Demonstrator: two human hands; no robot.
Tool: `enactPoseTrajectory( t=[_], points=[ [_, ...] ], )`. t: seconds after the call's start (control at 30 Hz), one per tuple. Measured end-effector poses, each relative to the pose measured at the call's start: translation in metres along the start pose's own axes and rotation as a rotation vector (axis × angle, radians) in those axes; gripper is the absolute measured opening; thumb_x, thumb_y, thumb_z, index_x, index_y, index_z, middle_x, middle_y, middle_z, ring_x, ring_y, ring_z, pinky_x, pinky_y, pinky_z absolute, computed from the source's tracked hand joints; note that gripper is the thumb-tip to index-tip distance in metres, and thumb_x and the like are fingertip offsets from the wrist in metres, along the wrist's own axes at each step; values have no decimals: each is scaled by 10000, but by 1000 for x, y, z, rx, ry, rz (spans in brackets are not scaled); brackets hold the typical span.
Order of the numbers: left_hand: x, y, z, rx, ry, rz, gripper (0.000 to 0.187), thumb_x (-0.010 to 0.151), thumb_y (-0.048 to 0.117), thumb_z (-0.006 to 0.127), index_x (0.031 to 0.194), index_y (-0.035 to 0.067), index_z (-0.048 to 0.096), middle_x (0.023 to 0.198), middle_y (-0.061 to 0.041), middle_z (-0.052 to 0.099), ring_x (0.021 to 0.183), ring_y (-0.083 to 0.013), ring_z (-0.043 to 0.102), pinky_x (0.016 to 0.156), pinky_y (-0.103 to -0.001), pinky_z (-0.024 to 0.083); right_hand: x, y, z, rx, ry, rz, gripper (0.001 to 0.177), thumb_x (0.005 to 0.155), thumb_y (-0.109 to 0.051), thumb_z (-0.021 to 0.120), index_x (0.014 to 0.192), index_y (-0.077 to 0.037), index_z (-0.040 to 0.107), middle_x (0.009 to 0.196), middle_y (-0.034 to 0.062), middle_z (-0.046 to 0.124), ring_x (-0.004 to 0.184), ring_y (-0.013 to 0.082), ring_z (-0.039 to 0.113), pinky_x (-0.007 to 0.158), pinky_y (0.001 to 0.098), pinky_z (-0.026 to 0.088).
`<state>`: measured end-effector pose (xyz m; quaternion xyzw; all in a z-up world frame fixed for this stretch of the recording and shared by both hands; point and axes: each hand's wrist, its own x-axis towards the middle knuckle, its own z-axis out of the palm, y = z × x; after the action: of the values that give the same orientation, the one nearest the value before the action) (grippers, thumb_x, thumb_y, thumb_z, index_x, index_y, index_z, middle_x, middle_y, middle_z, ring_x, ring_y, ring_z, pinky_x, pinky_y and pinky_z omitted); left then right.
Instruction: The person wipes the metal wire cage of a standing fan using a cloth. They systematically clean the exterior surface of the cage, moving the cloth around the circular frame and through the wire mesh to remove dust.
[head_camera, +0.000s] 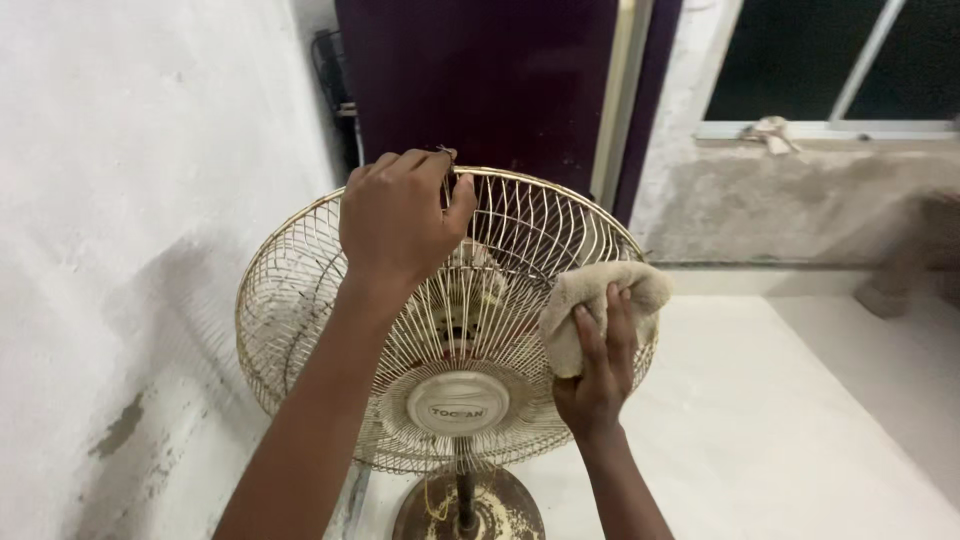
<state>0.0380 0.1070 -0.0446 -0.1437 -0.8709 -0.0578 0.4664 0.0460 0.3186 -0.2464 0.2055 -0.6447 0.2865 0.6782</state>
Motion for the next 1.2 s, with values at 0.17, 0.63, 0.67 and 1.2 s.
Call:
enactPoseTrajectory(
  t=[0.17,0.63,0.67,1.2],
  points=[
    [-1,-8,0,-17,22,46,444,993,407,532,1172,58,742,1093,-134,764,982,-263,722,904,-465,533,-5,-15,5,-126,-4,8,413,1025,-158,647,1426,-121,555,1556,211,473,1489,413,442,1245,587,400],
    [4,-13,-4,-66,-20,37,450,985,399,516,1163,49,736,1106,-147,757,977,-277,724,913,-474,542,-23,-34,33,-227,109,69,405,1058,-125,605,1457,-111,540,1548,194,474,1494,400,437,1254,581,368],
    [2,-11,-3,-53,-11,32,442,987,397,517,1161,56,738,1106,-138,759,990,-272,725,928,-474,540,-25,-32,35,-224,122,70,407,1064,-134,604,1464,-114,536,1557,199,467,1497,402,432,1259,579,368],
    [1,-4,12,19,12,-30,411,970,401,557,1165,91,744,1142,-93,766,995,-245,726,983,-472,513,-3,27,6,137,86,78,370,910,-154,853,1234,-209,683,1187,170,524,1149,310,626,807,391,611]
  ],
)
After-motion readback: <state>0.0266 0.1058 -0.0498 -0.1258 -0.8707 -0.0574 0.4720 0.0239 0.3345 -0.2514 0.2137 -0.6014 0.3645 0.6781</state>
